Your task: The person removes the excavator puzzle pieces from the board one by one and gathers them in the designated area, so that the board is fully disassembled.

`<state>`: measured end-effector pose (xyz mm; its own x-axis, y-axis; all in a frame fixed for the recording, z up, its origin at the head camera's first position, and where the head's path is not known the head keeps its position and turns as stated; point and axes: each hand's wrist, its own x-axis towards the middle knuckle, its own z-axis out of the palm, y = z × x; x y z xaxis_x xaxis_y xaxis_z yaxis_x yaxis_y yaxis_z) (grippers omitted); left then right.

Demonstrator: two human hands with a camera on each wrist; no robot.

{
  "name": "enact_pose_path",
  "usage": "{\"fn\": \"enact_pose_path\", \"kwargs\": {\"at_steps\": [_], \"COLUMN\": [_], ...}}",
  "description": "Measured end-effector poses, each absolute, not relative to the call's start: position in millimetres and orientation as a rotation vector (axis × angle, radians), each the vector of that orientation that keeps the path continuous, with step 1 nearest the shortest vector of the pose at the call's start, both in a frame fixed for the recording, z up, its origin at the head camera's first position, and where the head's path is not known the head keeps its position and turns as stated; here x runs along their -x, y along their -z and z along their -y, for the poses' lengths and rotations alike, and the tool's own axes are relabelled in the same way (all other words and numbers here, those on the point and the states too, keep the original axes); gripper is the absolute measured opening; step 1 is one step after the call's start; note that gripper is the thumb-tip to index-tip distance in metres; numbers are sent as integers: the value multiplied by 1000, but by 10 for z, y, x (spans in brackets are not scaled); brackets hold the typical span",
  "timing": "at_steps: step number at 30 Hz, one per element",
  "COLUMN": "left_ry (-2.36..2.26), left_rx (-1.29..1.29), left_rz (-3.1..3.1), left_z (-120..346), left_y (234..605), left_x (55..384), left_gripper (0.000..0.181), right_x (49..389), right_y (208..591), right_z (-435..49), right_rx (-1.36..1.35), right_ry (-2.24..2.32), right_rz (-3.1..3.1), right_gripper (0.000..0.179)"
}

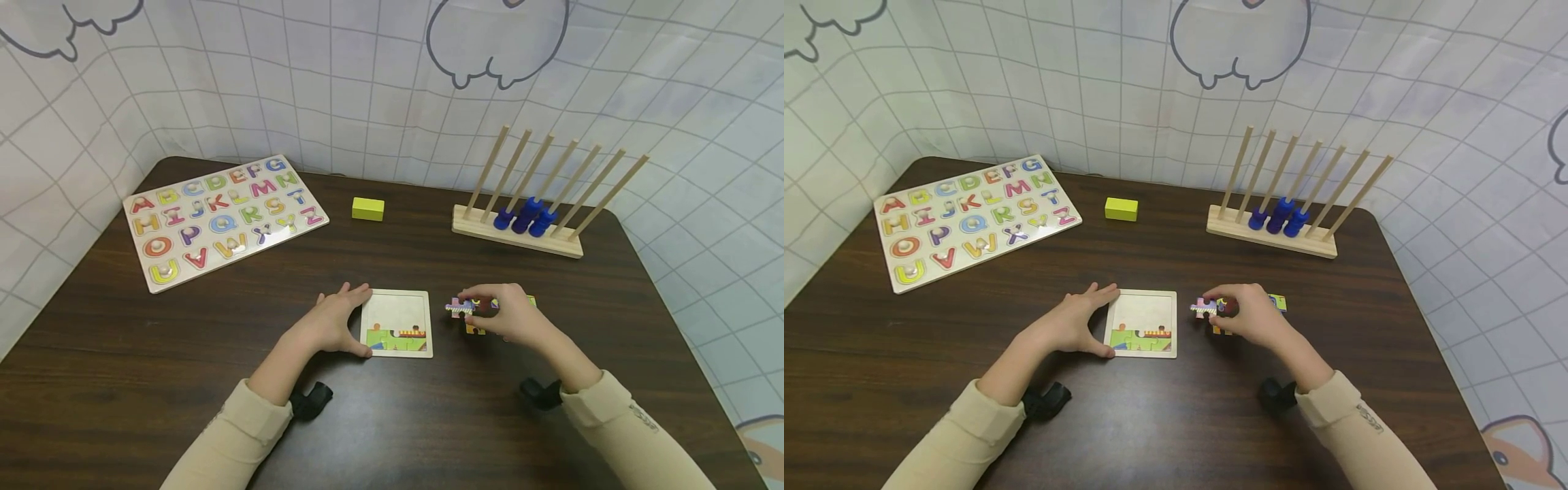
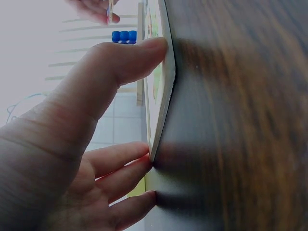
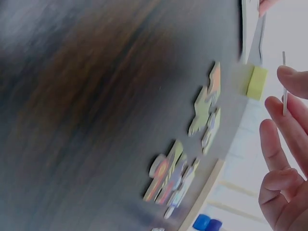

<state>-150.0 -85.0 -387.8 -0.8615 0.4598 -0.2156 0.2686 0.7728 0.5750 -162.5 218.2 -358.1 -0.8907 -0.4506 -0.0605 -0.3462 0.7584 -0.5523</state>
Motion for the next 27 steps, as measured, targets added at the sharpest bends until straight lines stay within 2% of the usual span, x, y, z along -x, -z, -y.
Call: {"fn": "enact_pose_path", "kwargs": {"at_steps": [14, 27], "left_ry": [-784, -799], "left_rx": [-552, -554], "left_rz": [-2618, -2616], "left_z": [846, 858], "left_y": [3877, 3874], "left_x": [1496, 1497], "left_gripper": [98, 96], "right_x": [1546, 1467], "right_y": [3635, 3666], "right_z": [-2537, -2897], "right_rx": [684, 579], "right_ry": [755, 662], "right_rz": [-2837, -2900], "right_gripper": [31, 33]}}
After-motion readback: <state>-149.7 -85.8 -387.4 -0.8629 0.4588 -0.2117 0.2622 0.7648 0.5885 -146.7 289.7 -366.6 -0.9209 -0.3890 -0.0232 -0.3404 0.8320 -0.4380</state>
